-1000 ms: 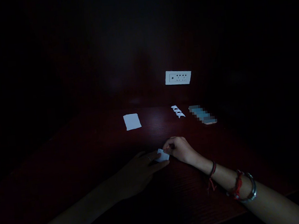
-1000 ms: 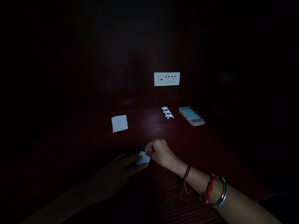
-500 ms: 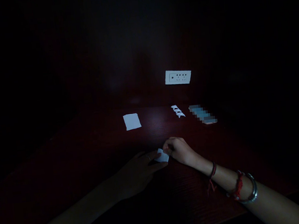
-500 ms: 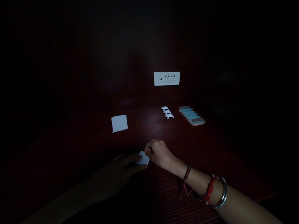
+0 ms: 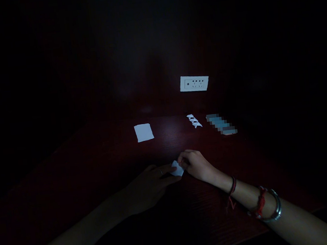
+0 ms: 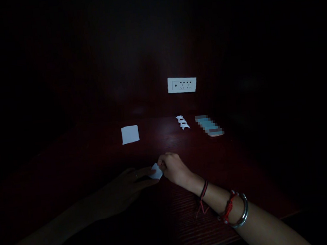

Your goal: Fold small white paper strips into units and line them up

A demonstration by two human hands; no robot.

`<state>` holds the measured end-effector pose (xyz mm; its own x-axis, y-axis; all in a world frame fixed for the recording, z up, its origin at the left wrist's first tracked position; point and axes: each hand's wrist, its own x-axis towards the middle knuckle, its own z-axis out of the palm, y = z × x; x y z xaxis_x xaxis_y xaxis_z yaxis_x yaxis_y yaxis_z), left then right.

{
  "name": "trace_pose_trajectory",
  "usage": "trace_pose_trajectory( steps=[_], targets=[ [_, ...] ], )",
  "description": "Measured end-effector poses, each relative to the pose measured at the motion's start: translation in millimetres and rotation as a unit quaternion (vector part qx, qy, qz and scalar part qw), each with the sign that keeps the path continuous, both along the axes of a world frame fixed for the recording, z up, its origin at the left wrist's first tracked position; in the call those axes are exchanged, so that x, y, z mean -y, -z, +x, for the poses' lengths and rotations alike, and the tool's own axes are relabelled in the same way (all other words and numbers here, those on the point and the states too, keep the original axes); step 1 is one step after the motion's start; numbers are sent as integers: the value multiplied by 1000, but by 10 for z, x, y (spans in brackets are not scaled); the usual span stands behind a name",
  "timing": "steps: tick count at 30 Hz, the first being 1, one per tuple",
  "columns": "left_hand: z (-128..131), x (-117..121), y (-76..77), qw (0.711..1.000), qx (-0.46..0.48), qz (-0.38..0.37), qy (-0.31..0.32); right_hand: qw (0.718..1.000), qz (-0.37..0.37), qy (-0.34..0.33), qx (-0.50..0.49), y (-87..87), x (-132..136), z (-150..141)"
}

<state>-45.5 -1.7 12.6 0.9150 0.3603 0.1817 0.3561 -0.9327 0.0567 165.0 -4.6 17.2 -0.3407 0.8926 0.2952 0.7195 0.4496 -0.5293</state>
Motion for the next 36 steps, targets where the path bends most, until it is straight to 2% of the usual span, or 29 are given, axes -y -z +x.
trace_pose_trajectory(
  steps=[5, 10, 13, 16, 24, 26, 36],
  targets=[
    [3, 7, -28, 1000, 11, -8, 0, 1000, -7, 1, 3, -4, 2, 1],
    [-8, -23, 26, 1000, 2, 2, -8, 1000, 18, -6, 4, 5, 7, 10],
    [-23, -50, 62, 1000, -11, 4, 4, 999, 35, -31, -1, 34, 8, 37],
    [-49, -65, 44, 1000, -11, -4, 11, 996, 44, -83, -1, 46, 15, 75],
    [-158, -147, -107, 997, -38, -44, 47, 960, 91, -240, 112, -92, 63, 175],
    [-170, -161, -114, 997, -39, -55, 48, 951, 103, -260, 135, -111, 74, 203],
    [-175, -146, -87, 996, -31, -68, 48, 922, 149, -260, 245, -128, 118, 237]
  ],
)
